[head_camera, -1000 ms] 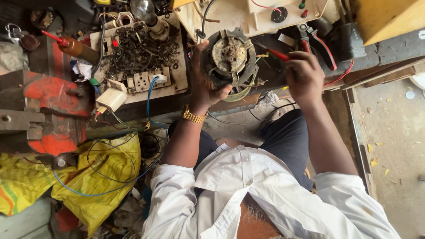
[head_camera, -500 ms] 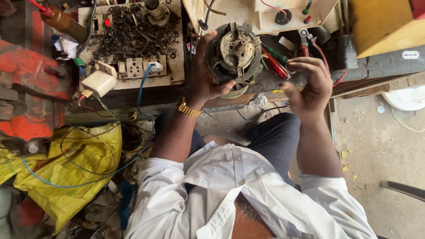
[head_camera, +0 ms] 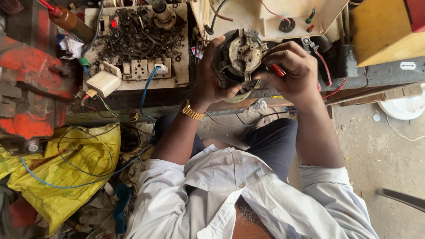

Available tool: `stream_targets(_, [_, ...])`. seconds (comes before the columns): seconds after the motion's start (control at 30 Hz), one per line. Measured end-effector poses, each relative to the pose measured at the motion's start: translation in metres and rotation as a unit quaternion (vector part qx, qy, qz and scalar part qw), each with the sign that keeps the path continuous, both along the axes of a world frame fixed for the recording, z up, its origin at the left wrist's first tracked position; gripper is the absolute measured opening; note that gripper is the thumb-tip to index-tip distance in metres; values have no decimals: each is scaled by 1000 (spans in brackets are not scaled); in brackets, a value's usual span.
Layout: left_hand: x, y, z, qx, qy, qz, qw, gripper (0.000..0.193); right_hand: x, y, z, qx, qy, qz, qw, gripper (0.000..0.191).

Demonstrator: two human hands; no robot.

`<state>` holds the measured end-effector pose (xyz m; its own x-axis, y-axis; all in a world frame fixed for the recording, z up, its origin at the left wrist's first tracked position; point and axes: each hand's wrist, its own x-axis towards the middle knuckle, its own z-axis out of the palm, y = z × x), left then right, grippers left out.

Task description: The person sits on the floor at a cluttered workbench and uses a red-handled screwdriver to pry at and unscrew parts of an electric motor housing. They turn the motor over, separate the rotor from the stator winding, hold the parts up, and touch multimeter probes to the winding.

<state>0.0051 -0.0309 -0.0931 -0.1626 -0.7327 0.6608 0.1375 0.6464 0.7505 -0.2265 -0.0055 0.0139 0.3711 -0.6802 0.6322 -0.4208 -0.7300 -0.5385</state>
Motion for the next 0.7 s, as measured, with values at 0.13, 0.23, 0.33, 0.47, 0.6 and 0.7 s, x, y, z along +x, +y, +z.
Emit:
stream_targets(0.13, [2, 1, 4, -3, -2, -1, 1000, 107, 0, -2, 5, 25, 8, 10, 1000, 33])
stream_targets(0.23, [3, 1, 8, -10, -19, 13, 1000, 106, 0, -1, 14, 29, 23, 16, 999, 29])
stream_targets(0.33, [3, 1, 11, -10, -22, 12, 1000, 106, -1, 3, 20, 35, 40, 16, 998, 26])
stream_targets(0.47, [5, 2, 13, -9, -21, 1, 1000, 105, -2, 6, 22, 39, 41, 20, 998, 31])
stream_targets(0.6, [5, 2, 14, -27, -47, 41, 998, 101, 4, 7, 15, 23, 24, 9, 999, 26])
stream_targets(0.7, [5, -1, 17, -42, -52, 48, 997, 97, 8, 9, 12, 17, 30, -18, 999, 23])
